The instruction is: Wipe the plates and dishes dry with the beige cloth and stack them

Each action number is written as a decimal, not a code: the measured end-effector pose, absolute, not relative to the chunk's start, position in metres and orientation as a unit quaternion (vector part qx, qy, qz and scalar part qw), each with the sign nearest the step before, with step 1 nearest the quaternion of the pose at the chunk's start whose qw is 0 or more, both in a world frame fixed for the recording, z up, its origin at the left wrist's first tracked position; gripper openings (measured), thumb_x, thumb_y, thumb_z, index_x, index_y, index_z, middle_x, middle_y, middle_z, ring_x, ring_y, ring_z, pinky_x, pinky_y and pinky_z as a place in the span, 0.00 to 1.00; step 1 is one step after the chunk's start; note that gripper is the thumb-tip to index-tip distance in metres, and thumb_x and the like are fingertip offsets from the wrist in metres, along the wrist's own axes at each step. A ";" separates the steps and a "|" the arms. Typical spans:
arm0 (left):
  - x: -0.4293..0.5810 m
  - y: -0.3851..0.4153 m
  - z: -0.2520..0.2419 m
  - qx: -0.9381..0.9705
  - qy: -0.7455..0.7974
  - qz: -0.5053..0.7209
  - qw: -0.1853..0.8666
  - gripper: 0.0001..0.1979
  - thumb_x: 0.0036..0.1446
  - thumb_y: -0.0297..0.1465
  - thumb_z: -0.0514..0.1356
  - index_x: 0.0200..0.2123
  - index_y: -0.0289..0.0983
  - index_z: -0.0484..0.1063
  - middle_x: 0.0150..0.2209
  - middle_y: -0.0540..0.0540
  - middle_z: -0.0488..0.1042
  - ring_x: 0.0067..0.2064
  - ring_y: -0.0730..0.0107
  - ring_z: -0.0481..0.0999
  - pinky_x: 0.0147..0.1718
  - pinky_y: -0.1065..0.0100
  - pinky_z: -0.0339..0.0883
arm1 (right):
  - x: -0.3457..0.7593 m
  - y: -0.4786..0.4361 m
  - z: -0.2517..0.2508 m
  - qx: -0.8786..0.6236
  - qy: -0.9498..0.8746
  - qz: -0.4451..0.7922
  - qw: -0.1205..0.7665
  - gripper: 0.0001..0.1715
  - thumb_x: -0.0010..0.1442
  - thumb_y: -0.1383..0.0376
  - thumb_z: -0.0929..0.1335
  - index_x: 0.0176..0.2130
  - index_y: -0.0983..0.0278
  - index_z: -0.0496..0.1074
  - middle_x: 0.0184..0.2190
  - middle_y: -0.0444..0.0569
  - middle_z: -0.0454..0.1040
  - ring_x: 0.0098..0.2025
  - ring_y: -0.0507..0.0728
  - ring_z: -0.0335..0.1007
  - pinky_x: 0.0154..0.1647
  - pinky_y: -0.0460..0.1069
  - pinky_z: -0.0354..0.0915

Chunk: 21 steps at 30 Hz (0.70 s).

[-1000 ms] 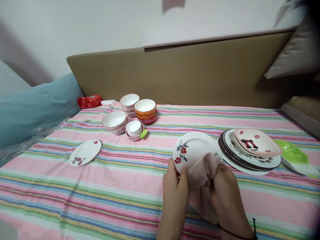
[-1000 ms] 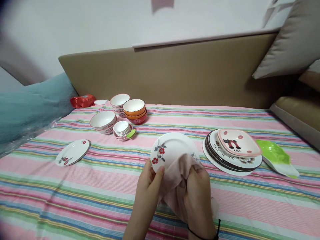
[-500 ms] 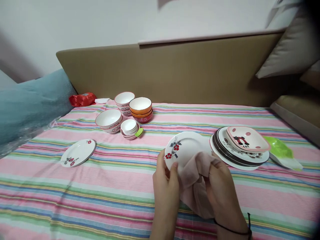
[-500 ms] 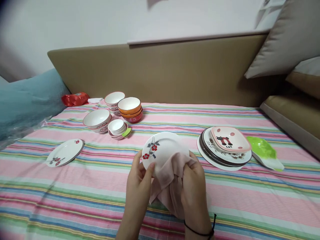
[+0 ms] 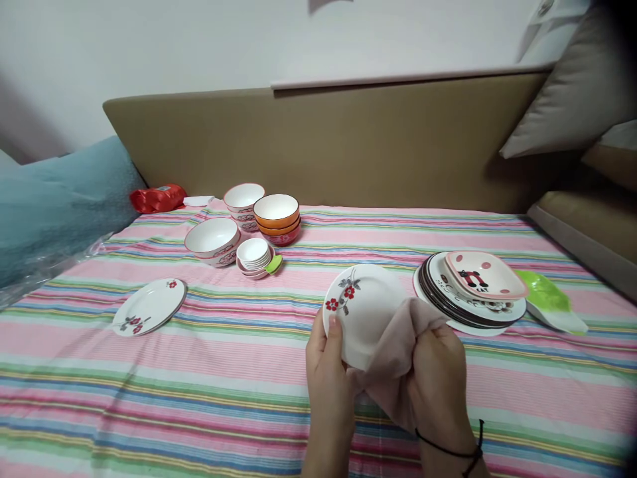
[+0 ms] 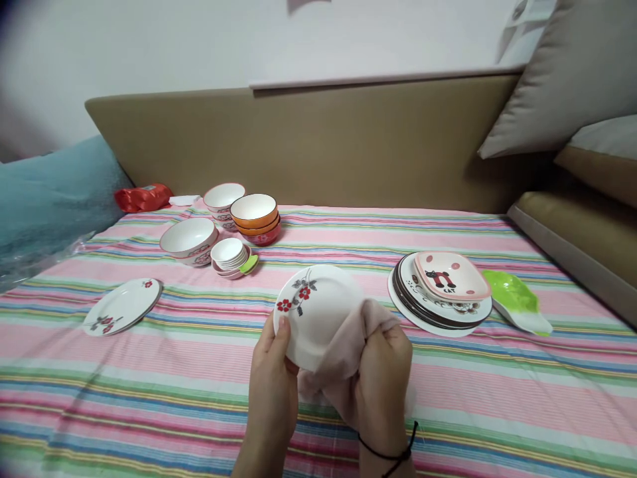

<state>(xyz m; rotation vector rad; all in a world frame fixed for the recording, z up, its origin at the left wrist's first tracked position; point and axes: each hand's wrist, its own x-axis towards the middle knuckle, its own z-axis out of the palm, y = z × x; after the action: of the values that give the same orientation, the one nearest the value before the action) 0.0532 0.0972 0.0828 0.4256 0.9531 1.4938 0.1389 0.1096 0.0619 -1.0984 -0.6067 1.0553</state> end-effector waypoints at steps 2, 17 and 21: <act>0.050 0.097 0.087 0.213 0.440 0.641 0.592 0.24 0.58 0.42 0.59 0.55 0.38 0.67 0.50 0.42 0.74 0.49 0.59 0.74 0.40 0.68 0.70 | 0.145 0.109 0.061 -0.518 -0.240 0.481 0.665 0.20 0.55 0.53 0.69 0.42 0.64 0.74 0.32 0.50 0.79 0.28 0.59 0.74 0.24 0.51 0.69; 0.041 0.089 0.086 0.554 0.567 0.445 0.416 0.20 0.65 0.40 0.49 0.21 0.38 0.60 0.19 0.53 0.60 0.24 0.72 0.58 0.23 0.69 0.47 | 0.148 0.112 0.068 -0.692 -0.538 0.169 0.451 0.18 0.62 0.60 0.57 0.32 0.61 0.71 0.21 0.46 0.71 0.26 0.57 0.67 0.29 0.49 0.55; 0.047 0.086 0.086 0.497 0.556 0.511 0.427 0.21 0.64 0.41 0.50 0.21 0.38 0.63 0.20 0.52 0.62 0.24 0.72 0.59 0.23 0.70 0.48 | 0.151 0.111 0.073 -0.734 -0.443 0.162 0.489 0.24 0.65 0.53 0.55 0.29 0.61 0.69 0.24 0.48 0.72 0.27 0.57 0.66 0.29 0.49 0.55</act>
<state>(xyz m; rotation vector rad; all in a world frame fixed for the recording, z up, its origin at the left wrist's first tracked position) 0.0466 0.0857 0.0861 1.2426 1.3888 1.2779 0.1513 0.1114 0.0735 -1.7833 -1.0761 0.3944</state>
